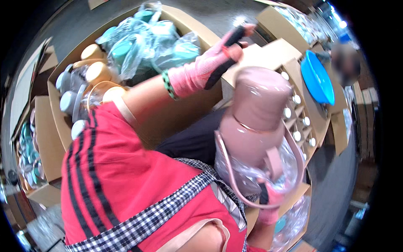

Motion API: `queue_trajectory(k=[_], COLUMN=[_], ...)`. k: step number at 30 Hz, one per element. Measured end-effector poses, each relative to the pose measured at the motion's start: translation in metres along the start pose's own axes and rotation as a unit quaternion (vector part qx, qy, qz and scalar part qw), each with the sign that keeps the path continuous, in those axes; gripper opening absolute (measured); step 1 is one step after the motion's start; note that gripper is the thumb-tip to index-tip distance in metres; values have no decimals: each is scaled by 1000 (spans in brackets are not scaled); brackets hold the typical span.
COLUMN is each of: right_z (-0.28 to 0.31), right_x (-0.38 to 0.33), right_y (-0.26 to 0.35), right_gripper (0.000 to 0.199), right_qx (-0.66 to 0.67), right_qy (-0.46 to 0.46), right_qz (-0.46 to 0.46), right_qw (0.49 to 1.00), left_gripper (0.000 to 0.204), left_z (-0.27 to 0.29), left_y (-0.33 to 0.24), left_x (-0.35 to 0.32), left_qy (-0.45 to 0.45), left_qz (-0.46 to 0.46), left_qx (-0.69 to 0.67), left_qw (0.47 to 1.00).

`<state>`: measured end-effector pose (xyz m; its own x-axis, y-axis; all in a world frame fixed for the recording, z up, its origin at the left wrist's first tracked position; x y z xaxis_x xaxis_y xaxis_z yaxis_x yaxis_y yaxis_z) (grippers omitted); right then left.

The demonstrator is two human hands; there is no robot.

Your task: The person sits on the floor and packs thermos flasks into cardboard boxes. They unwrap the flasks from plastic, remove the lids, place the inner glass bottles into the outer containers, and reassemble them before placing them into the boxes.

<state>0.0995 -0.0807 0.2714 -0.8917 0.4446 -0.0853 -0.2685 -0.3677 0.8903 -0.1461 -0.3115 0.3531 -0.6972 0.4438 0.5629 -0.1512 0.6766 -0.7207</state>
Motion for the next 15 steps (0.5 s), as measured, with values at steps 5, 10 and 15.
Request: queue_trajectory(k=[5, 10, 15], right_z=[32, -6, -45], right_x=[-3, 5, 6], right_y=[58, 163, 247], right_gripper=[42, 38, 35], right_qx=[-26, -120, -152], right_qy=[-89, -109, -79], right_qz=[141, 348, 492], right_qw=[986, 923, 854], left_gripper=[35, 68, 35], left_z=[52, -38, -1], left_y=[109, 118, -22], left_x=[-93, -87, -27], left_qy=[-176, -41, -124], left_qz=[126, 186, -13], left_qx=[-61, -325, -339], left_qw=[975, 926, 932])
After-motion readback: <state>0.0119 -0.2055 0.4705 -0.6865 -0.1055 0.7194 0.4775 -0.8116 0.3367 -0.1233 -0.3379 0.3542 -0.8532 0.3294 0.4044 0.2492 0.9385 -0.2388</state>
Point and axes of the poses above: each hand's wrist, its own x-axis towards the middle knuckle, its own z-axis out of the back of the hand, y = z × x, the point moved 9 cm from there along x, towards the middle knuckle, and after that the axes turned 8 degrees about -x, right-handed, at the moved point
